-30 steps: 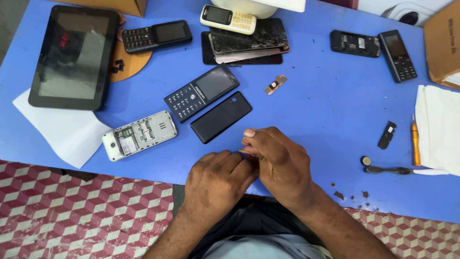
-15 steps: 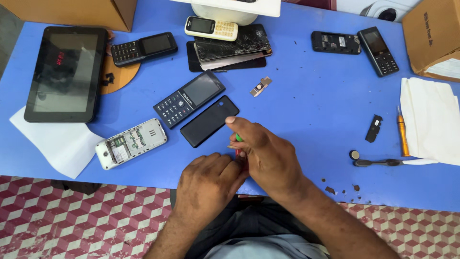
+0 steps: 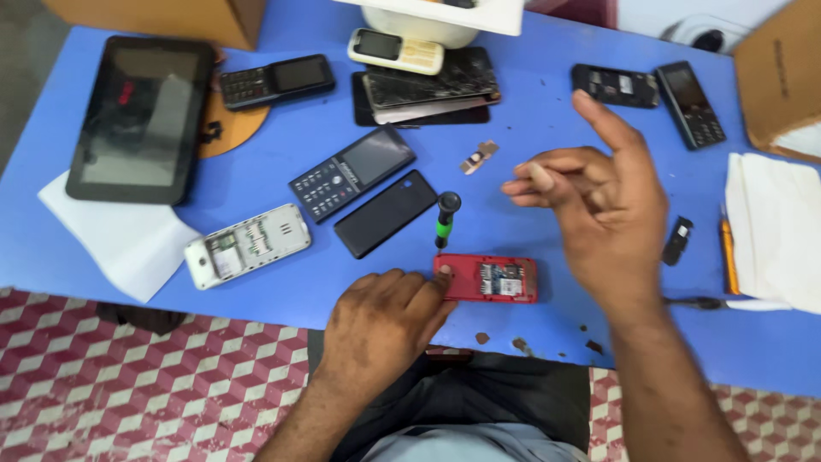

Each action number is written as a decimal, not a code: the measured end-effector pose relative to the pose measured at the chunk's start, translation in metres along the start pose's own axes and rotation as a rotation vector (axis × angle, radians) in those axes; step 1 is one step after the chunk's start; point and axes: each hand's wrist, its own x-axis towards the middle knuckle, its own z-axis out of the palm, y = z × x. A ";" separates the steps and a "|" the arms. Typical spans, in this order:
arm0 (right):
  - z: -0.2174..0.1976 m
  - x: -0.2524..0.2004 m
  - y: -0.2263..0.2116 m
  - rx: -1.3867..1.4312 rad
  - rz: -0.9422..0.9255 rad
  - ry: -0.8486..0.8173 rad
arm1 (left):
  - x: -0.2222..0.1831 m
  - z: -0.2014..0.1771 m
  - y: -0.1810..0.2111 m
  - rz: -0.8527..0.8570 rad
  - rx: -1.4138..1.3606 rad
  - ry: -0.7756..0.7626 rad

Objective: The person disassembles a red feature phone using a screwdriver and tweezers. They remove the back cover, unscrew internal components, and manipulate the circuit board while other disassembled phones remain on the table.

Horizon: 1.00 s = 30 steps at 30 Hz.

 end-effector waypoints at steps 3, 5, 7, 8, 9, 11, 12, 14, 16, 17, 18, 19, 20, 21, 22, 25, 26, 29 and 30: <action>0.005 0.004 0.001 -0.079 0.015 -0.166 | -0.003 -0.001 -0.002 0.037 0.001 0.013; 0.019 0.003 0.006 -0.096 0.004 -0.284 | -0.005 -0.001 -0.003 0.034 -0.001 0.024; 0.036 0.004 0.011 -0.071 -0.026 -0.391 | -0.005 0.002 -0.004 0.034 -0.012 0.040; 0.044 0.003 0.013 -0.103 -0.019 -0.412 | -0.006 0.002 -0.004 0.035 -0.018 0.045; 0.051 0.003 0.013 -0.136 -0.012 -0.434 | -0.008 0.001 -0.004 0.035 -0.024 0.050; 0.059 0.005 0.010 -0.224 -0.012 -0.410 | -0.006 -0.001 -0.004 0.031 -0.016 0.030; 0.059 0.005 0.008 -0.282 -0.010 -0.380 | -0.006 -0.001 -0.004 0.022 -0.017 0.025; 0.058 0.004 0.003 -0.279 0.016 -0.350 | -0.007 -0.001 -0.005 0.022 -0.018 0.042; 0.056 0.003 0.003 -0.157 0.069 -0.347 | -0.009 0.001 -0.006 0.024 -0.024 0.053; 0.055 0.004 0.004 -0.182 0.013 -0.351 | -0.009 0.003 -0.007 0.028 -0.029 0.055; 0.056 0.003 0.005 -0.205 -0.041 -0.351 | -0.010 0.004 -0.008 0.033 -0.035 0.052; 0.057 0.002 0.005 -0.227 -0.095 -0.351 | -0.010 0.005 -0.009 0.033 -0.042 0.044; 0.059 0.002 0.006 -0.287 -0.101 -0.385 | -0.011 0.006 -0.009 0.028 -0.045 0.035; 0.063 0.002 0.005 -0.346 -0.108 -0.420 | -0.013 0.006 -0.009 0.023 -0.048 0.026; 0.067 0.006 0.003 -0.402 -0.130 -0.462 | -0.014 0.006 -0.010 0.035 -0.047 0.035; 0.085 0.013 -0.009 -0.600 -0.281 -0.486 | -0.017 0.003 -0.011 0.041 -0.050 0.056; 0.089 0.012 -0.014 -0.626 -0.319 -0.520 | -0.018 0.004 -0.011 0.032 -0.067 0.057; 0.101 0.018 -0.018 -0.700 -0.456 -0.634 | -0.019 0.007 -0.012 0.012 -0.062 0.014; 0.104 0.020 -0.018 -0.720 -0.514 -0.675 | -0.019 0.008 -0.013 0.020 -0.055 -0.015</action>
